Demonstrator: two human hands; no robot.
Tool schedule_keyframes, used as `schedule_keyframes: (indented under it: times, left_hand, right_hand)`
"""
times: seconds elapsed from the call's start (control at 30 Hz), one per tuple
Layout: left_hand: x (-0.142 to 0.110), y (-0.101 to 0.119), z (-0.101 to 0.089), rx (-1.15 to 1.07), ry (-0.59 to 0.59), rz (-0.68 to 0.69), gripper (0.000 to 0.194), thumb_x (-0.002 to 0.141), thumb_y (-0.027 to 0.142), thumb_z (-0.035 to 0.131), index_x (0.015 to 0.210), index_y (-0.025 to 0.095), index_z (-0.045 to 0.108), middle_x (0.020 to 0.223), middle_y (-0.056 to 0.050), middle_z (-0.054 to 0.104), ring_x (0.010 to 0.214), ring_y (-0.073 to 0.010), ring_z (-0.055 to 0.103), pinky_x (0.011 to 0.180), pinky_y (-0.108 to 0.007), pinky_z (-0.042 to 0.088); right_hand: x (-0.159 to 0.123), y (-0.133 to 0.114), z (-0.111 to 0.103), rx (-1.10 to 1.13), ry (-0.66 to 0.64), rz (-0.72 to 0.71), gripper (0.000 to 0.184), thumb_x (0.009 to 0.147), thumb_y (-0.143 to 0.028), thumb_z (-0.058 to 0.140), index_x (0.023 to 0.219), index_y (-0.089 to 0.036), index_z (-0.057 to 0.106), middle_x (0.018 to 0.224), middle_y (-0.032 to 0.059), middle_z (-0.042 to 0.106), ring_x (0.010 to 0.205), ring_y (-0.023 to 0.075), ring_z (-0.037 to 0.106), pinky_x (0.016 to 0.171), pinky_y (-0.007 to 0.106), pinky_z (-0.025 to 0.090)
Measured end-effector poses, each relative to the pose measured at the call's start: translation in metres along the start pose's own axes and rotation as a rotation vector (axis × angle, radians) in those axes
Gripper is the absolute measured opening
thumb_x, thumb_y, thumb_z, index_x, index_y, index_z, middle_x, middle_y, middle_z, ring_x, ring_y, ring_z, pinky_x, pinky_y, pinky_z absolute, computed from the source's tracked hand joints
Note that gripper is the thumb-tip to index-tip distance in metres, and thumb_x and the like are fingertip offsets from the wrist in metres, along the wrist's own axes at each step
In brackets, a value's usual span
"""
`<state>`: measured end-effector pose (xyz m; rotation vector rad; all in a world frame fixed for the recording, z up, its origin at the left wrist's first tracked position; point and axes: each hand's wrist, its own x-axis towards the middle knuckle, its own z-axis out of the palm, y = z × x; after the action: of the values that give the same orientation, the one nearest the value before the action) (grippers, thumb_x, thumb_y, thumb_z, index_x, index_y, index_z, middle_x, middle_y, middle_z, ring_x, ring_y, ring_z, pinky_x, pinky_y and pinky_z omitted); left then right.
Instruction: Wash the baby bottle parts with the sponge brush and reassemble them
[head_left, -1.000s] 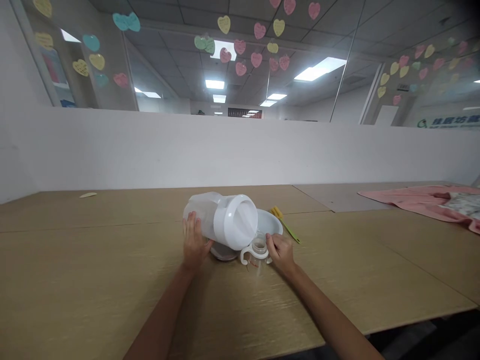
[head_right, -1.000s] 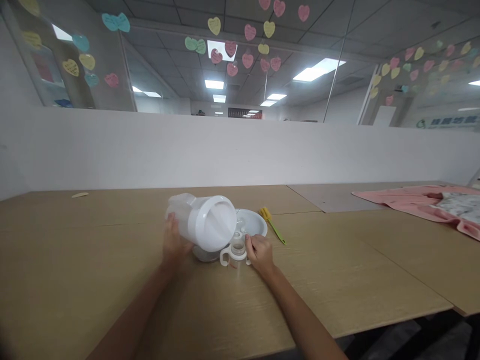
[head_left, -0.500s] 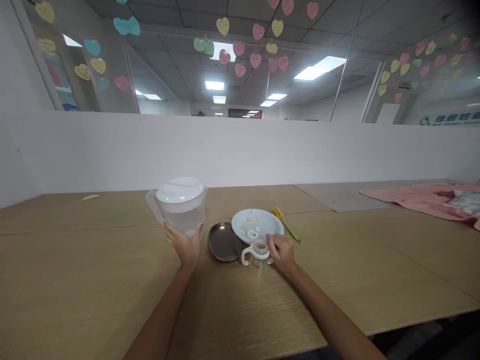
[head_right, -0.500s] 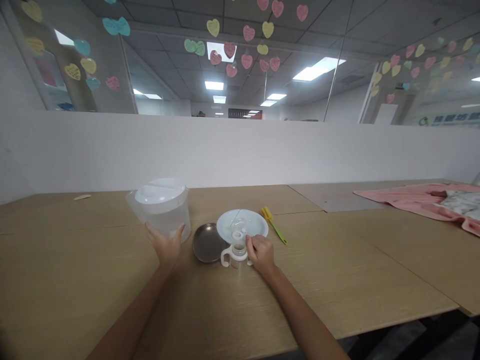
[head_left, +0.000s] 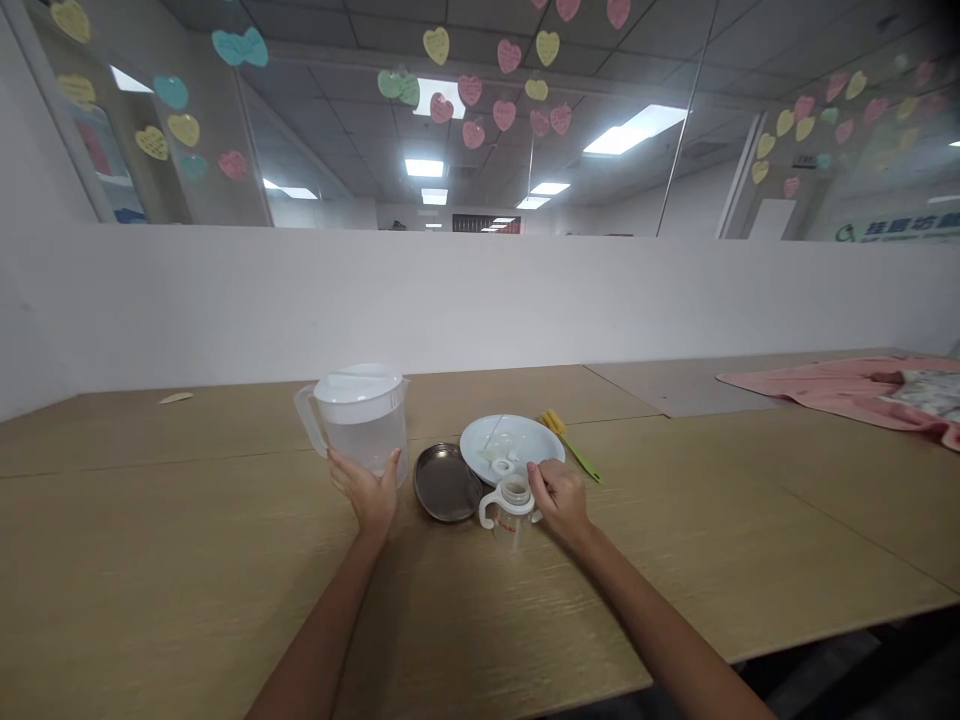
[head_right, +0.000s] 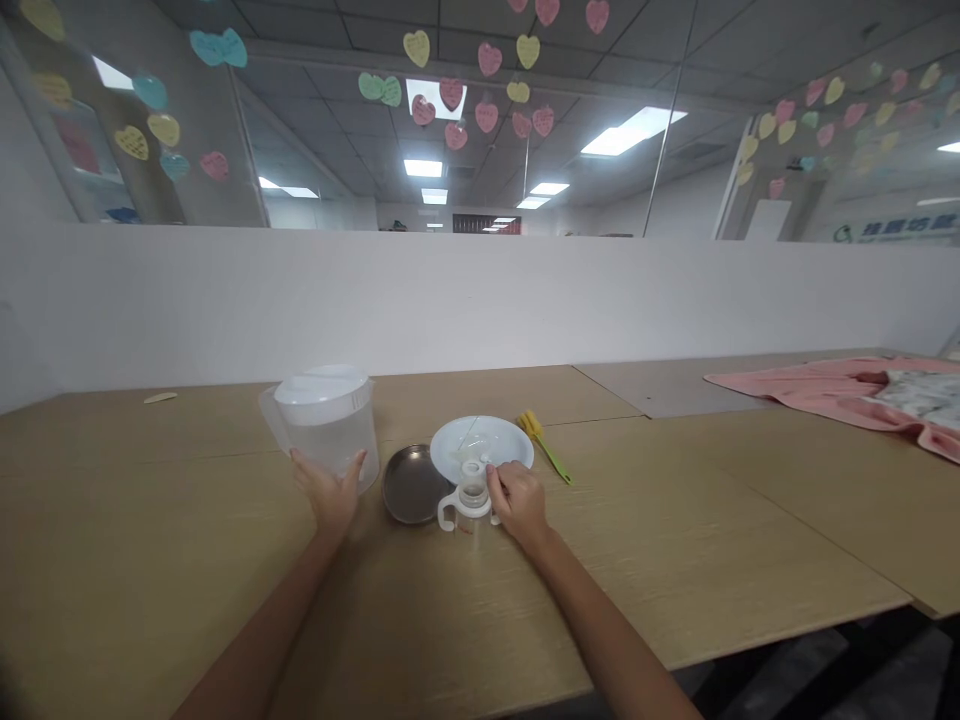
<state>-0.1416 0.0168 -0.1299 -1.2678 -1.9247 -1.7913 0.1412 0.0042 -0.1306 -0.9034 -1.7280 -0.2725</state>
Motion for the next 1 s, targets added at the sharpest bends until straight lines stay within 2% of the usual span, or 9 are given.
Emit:
schedule_keyframes:
  times: [0.2, 0.33, 0.43, 0.53, 0.6, 0.67, 0.73, 0.8, 1.0]
  left_hand:
    - [0.0, -0.002, 0.002, 0.012, -0.015, 0.001, 0.104, 0.072, 0.053, 0.064, 0.143, 0.004, 0.006, 0.143, -0.03, 0.024, 0.133, -0.0422, 0.023, 0.108, -0.055, 0.022]
    - [0.001, 0.01, -0.005, 0.039, 0.022, 0.01, 0.112, 0.068, 0.051, 0.068, 0.144, 0.007, -0.001, 0.148, -0.029, 0.009, 0.136, -0.0444, 0.012, 0.108, -0.061, 0.014]
    - [0.005, 0.03, -0.019, 0.029, 0.093, 0.211, 0.109, 0.066, 0.049, 0.068, 0.143, 0.005, 0.005, 0.147, -0.028, 0.011, 0.137, -0.041, 0.01, 0.109, -0.058, 0.013]
    - [0.009, 0.053, -0.028, -0.089, 0.125, 0.404, 0.081, 0.075, 0.041, 0.061, 0.138, 0.005, 0.024, 0.139, -0.024, 0.03, 0.134, -0.0336, 0.026, 0.109, -0.049, 0.022]
    - [0.009, 0.068, -0.027, -0.181, -0.01, 0.441, 0.054, 0.083, 0.037, 0.051, 0.128, 0.01, 0.041, 0.126, -0.018, 0.048, 0.122, -0.0281, 0.043, 0.104, -0.045, 0.032]
    - [0.007, 0.085, -0.019, -0.253, -0.32, 0.456, 0.037, 0.087, 0.036, 0.043, 0.115, 0.014, 0.053, 0.111, -0.012, 0.06, 0.108, -0.0236, 0.054, 0.097, -0.04, 0.041]
    - [0.004, 0.104, -0.006, -0.295, -0.69, 0.455, 0.034, 0.088, 0.039, 0.042, 0.107, 0.016, 0.059, 0.106, -0.009, 0.064, 0.1, -0.0215, 0.058, 0.091, -0.036, 0.044]
    - [-0.001, 0.122, 0.008, -0.322, -0.948, 0.445, 0.035, 0.088, 0.041, 0.042, 0.104, 0.017, 0.062, 0.108, -0.008, 0.065, 0.101, -0.0213, 0.059, 0.092, -0.035, 0.044]
    - [-0.019, 0.153, 0.042, -0.378, -1.269, 0.372, 0.041, 0.09, 0.04, 0.033, 0.094, 0.017, 0.066, 0.103, -0.008, 0.067, 0.098, -0.02, 0.058, 0.087, -0.029, 0.043]
  right_hand:
    - [0.004, 0.035, -0.002, -0.177, 0.06, 0.292, 0.023, 0.089, -0.029, 0.04, 0.079, -0.017, 0.058, 0.079, 0.0074, 0.061, 0.079, 0.0198, 0.053, 0.072, 0.03, 0.037]
    - [0.0, 0.065, -0.002, -0.471, -0.129, 0.621, 0.031, 0.081, -0.022, 0.046, 0.106, -0.008, 0.056, 0.102, 0.0187, 0.06, 0.098, 0.0289, 0.053, 0.081, 0.036, 0.037]
    - [-0.005, 0.077, -0.004, -0.567, -0.313, 0.803, 0.037, 0.08, -0.021, 0.048, 0.112, -0.005, 0.054, 0.106, 0.0223, 0.059, 0.101, 0.0321, 0.053, 0.081, 0.037, 0.037]
    - [-0.007, 0.082, -0.003, -0.597, -0.421, 0.837, 0.036, 0.081, -0.019, 0.045, 0.111, -0.003, 0.055, 0.107, 0.0232, 0.059, 0.104, 0.032, 0.053, 0.082, 0.036, 0.037]
    - [-0.005, 0.085, 0.0, -0.606, -0.46, 0.832, 0.033, 0.082, -0.017, 0.042, 0.108, -0.003, 0.057, 0.108, 0.0232, 0.059, 0.105, 0.0307, 0.054, 0.083, 0.034, 0.037]
    - [-0.002, 0.087, 0.005, -0.605, -0.476, 0.84, 0.031, 0.083, -0.018, 0.042, 0.106, -0.004, 0.058, 0.108, 0.0229, 0.059, 0.103, 0.0294, 0.055, 0.082, 0.033, 0.038]
    - [0.002, 0.089, 0.01, -0.603, -0.473, 0.869, 0.032, 0.083, -0.021, 0.043, 0.106, -0.004, 0.058, 0.108, 0.0233, 0.059, 0.102, 0.0289, 0.056, 0.08, 0.033, 0.039]
    - [0.005, 0.091, 0.014, -0.599, -0.478, 0.894, 0.034, 0.084, -0.024, 0.043, 0.106, -0.004, 0.058, 0.107, 0.024, 0.06, 0.101, 0.0292, 0.057, 0.079, 0.034, 0.04]
    - [0.007, 0.092, 0.014, -0.508, -0.531, 0.912, 0.03, 0.086, -0.031, 0.041, 0.097, -0.011, 0.061, 0.098, 0.0168, 0.066, 0.09, 0.0254, 0.063, 0.071, 0.03, 0.041]
